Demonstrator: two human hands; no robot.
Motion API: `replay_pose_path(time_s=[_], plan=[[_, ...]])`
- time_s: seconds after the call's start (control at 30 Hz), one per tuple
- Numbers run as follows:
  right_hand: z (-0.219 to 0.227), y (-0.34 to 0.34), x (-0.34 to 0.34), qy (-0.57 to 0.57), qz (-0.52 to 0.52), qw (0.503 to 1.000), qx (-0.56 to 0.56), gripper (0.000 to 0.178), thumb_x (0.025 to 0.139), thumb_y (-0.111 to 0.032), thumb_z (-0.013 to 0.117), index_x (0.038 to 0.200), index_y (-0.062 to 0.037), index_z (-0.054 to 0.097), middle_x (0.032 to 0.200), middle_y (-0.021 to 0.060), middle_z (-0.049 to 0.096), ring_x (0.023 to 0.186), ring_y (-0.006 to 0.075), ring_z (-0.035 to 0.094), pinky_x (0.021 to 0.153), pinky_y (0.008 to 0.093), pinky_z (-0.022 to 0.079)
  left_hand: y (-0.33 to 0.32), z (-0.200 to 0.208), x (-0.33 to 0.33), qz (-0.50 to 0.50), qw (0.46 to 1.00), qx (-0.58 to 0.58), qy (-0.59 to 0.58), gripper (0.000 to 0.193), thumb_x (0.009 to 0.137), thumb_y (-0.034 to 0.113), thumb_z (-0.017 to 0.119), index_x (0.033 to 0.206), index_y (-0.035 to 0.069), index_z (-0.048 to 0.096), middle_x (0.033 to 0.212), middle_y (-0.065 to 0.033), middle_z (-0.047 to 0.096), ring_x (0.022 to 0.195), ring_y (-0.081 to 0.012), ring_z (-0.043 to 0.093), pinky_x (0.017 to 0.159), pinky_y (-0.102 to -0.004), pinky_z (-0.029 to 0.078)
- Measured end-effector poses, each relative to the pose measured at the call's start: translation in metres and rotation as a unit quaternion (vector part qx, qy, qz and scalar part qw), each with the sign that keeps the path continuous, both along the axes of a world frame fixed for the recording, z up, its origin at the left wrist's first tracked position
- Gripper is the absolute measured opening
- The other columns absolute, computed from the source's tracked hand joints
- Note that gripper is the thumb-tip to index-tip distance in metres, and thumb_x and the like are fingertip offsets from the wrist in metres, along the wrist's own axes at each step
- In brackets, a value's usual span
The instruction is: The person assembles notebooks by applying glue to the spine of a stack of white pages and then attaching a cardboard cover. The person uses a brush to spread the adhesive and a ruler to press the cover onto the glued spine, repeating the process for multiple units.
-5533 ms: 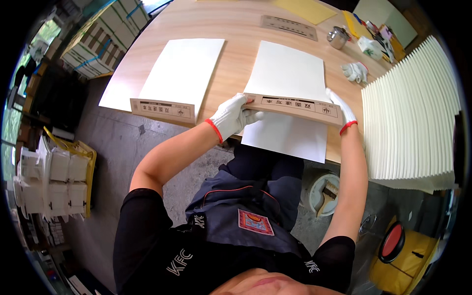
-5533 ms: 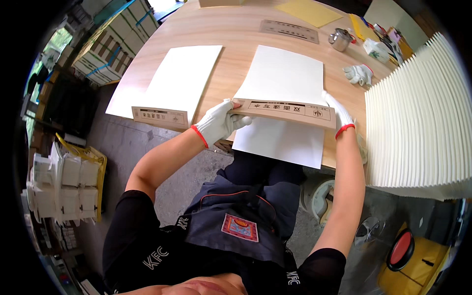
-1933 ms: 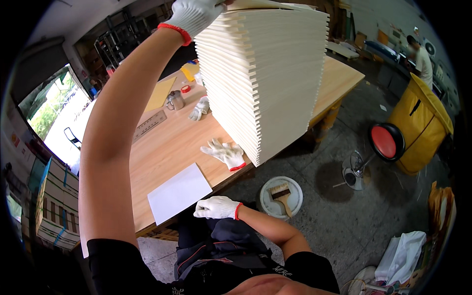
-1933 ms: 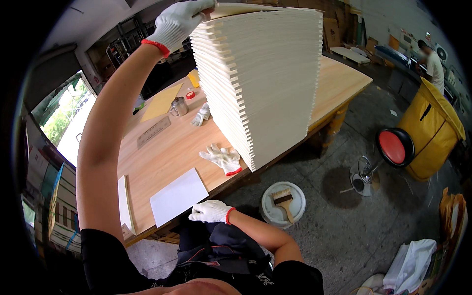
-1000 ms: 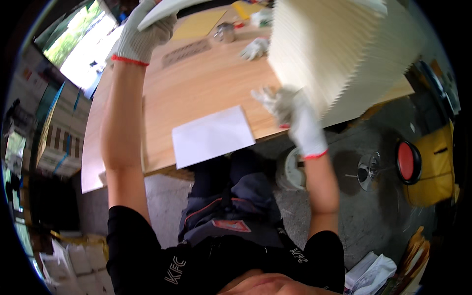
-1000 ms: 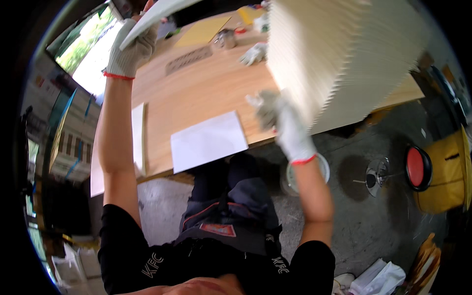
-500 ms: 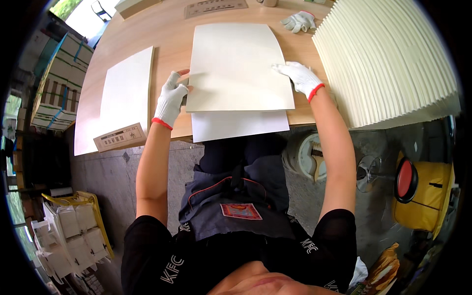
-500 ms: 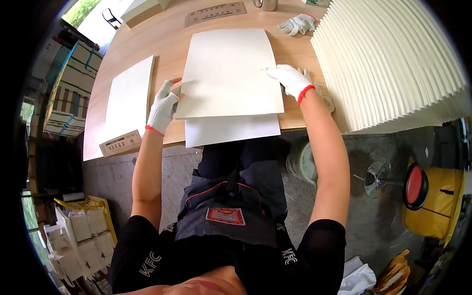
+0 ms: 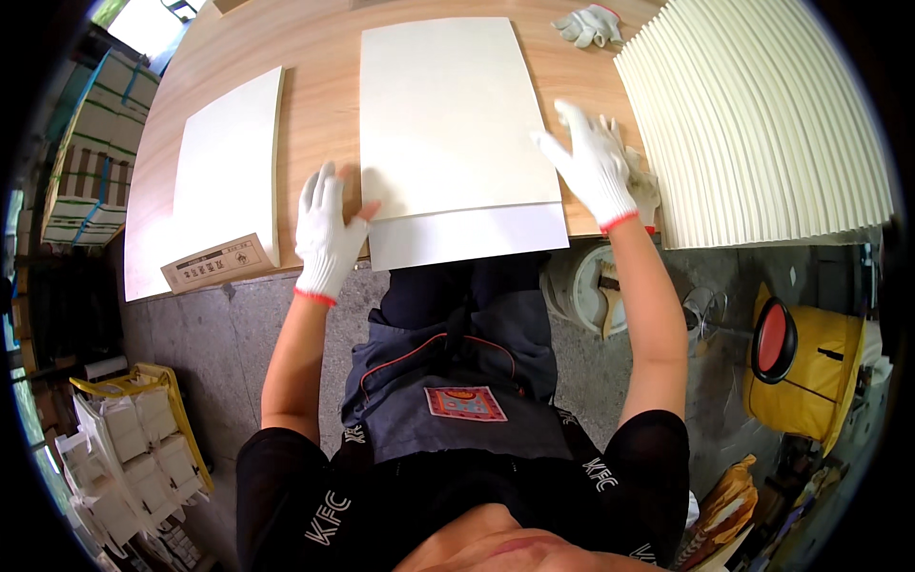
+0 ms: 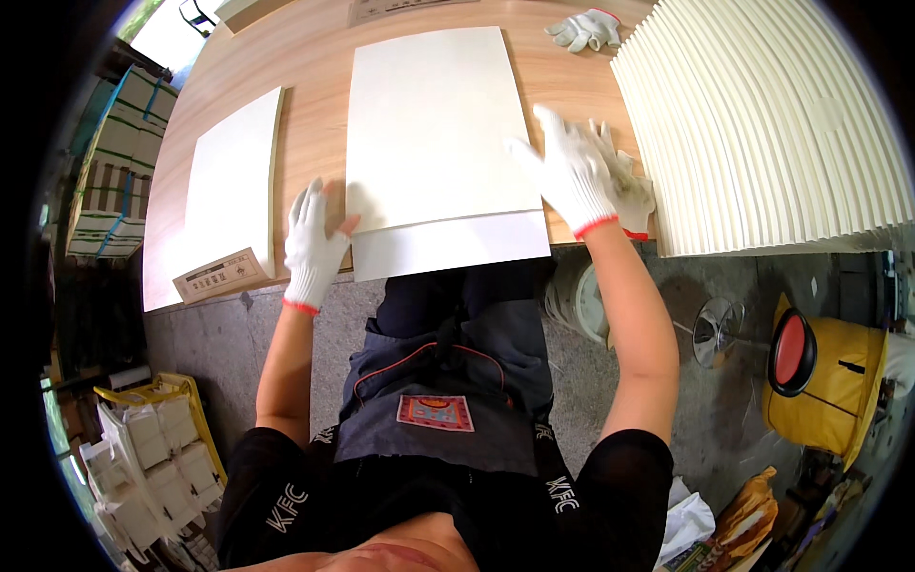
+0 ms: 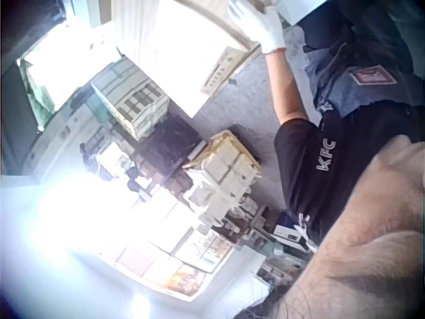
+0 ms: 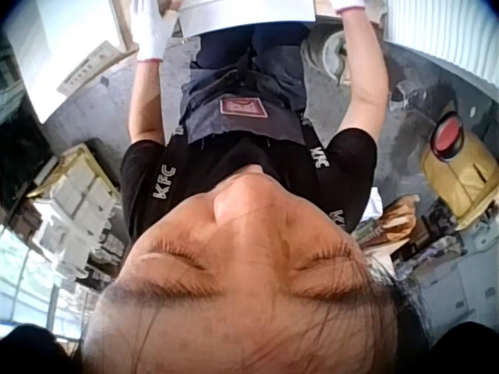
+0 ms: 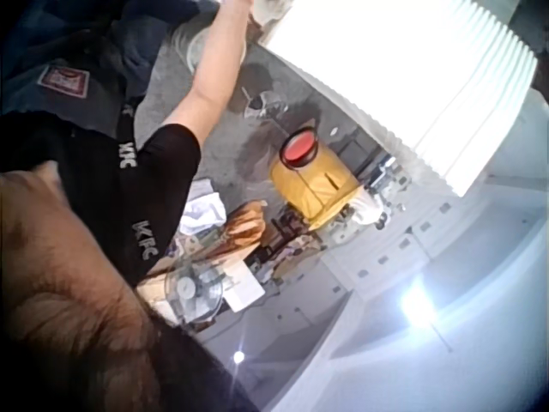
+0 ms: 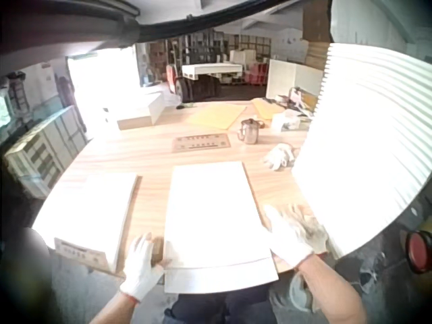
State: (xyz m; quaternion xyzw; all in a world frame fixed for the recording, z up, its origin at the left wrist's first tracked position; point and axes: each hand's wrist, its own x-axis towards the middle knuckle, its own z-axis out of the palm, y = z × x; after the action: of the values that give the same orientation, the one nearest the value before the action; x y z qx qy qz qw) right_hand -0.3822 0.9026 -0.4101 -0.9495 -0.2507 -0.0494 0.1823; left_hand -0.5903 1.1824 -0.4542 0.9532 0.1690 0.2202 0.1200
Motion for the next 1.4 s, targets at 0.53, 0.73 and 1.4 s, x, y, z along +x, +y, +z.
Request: replay_pose_path(time_s=[0.53,0.73,1.4], plan=[[-0.058,-0.048,-0.060,-0.081,0.055,0.995,-0.020,0.076,0.084,-0.058,0.063,0.139,-0.0071,0.049,0.145,0.0148,0.045,0.134,0.0335,0.039,0.111,0.0475,0.029,-0.012,0.002,-0.028,-0.036,0.996,-0.003,0.084,0.053,0.072,0.036,0.082,0.113,0.008,0.065,0.147,-0.0135,0.045,0.134,-0.0379,0.038,0.108,-0.0465,0.036],[-0.060,-0.048,-0.059,-0.062,0.049,0.996,-0.031,0.078,0.085,-0.061,0.059,0.141,-0.0088,0.048,0.148,0.0140,0.042,0.138,0.0328,0.035,0.113,0.0472,0.026,-0.011,-0.001,-0.028,-0.039,0.997,0.001,0.067,0.046,0.072,0.038,0.081,0.103,0.008,0.066,0.145,-0.0135,0.046,0.133,-0.0379,0.040,0.110,-0.0490,0.032],[-0.060,-0.048,-0.058,-0.065,0.050,0.996,-0.042,0.079,0.086,-0.062,0.057,0.143,-0.0083,0.046,0.148,0.0152,0.042,0.137,0.0334,0.036,0.112,0.0480,0.027,-0.010,-0.001,-0.028,-0.038,0.994,0.018,0.102,0.054,0.074,0.040,0.080,0.114,0.008,0.064,0.148,-0.0132,0.043,0.135,-0.0392,0.038,0.110,-0.0486,0.033]])
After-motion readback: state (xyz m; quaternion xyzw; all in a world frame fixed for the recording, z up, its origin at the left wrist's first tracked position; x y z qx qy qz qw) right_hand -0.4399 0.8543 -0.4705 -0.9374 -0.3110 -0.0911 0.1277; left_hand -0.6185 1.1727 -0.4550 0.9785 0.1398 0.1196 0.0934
